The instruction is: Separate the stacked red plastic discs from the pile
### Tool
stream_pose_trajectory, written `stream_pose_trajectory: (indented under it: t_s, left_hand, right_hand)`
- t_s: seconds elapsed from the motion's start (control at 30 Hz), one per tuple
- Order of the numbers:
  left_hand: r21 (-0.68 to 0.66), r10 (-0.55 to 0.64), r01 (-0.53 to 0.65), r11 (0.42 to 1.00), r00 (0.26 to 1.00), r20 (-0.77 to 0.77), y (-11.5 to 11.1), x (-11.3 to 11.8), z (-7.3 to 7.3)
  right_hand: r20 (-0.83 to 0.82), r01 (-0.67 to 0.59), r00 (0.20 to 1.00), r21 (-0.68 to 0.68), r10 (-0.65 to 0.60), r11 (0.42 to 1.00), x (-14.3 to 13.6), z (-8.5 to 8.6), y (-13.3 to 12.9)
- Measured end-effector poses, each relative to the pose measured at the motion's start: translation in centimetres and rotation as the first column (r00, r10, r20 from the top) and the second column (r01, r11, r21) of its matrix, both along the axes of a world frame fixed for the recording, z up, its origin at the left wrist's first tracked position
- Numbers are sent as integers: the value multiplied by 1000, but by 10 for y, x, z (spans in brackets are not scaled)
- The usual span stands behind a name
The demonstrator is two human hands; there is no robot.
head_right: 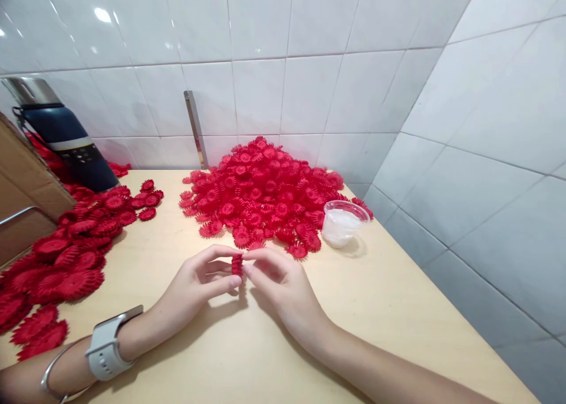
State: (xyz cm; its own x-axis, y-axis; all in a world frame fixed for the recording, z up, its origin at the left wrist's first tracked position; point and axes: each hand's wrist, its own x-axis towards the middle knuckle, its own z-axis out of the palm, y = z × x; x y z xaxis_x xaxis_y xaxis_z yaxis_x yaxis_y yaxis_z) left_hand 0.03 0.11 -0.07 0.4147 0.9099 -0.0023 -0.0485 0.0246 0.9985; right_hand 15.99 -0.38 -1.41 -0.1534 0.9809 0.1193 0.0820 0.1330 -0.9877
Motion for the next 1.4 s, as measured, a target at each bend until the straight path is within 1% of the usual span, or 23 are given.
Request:
stream_pose_trajectory:
  t_s: [0.1,0.27,0.37,0.63,0.87,1.07,1.3,1.4]
  left_hand:
    - [-9,20,-20,1000,999,25,1,1,-1]
    - [-23,-16,17,1000,999,47,1,1,-1]
    - [-39,-27,28,999,998,48,0,0,-1]
    - [-38,-9,11,999,999,35,1,0,1]
    - [-57,-10,13,998,999,48,0,0,2]
    - [-55,2,0,998,1000,27,1,1,3]
    - [-66,7,-4,998,999,46,2,1,2]
    - [-66,4,-1,998,999,46,3,1,2]
  right_hand:
    - [-67,-14,998,-12,13,1000,0,1,0]
    - [-199,-187,964,-46,174,981,1,1,-1]
    - [-220,-227,952,-34,214,973,2,0,1]
    - [-219,-234,951,-60,216,970,2,-1,2]
    - [-231,-234,949,-66,214,970,2,0,2]
    - [-225,-239,949,-58,221,969,3,0,1]
    - [-145,-214,967,-22,209,977,3,1,3]
    - [-136,-205,971,-32,199,978,3,2,2]
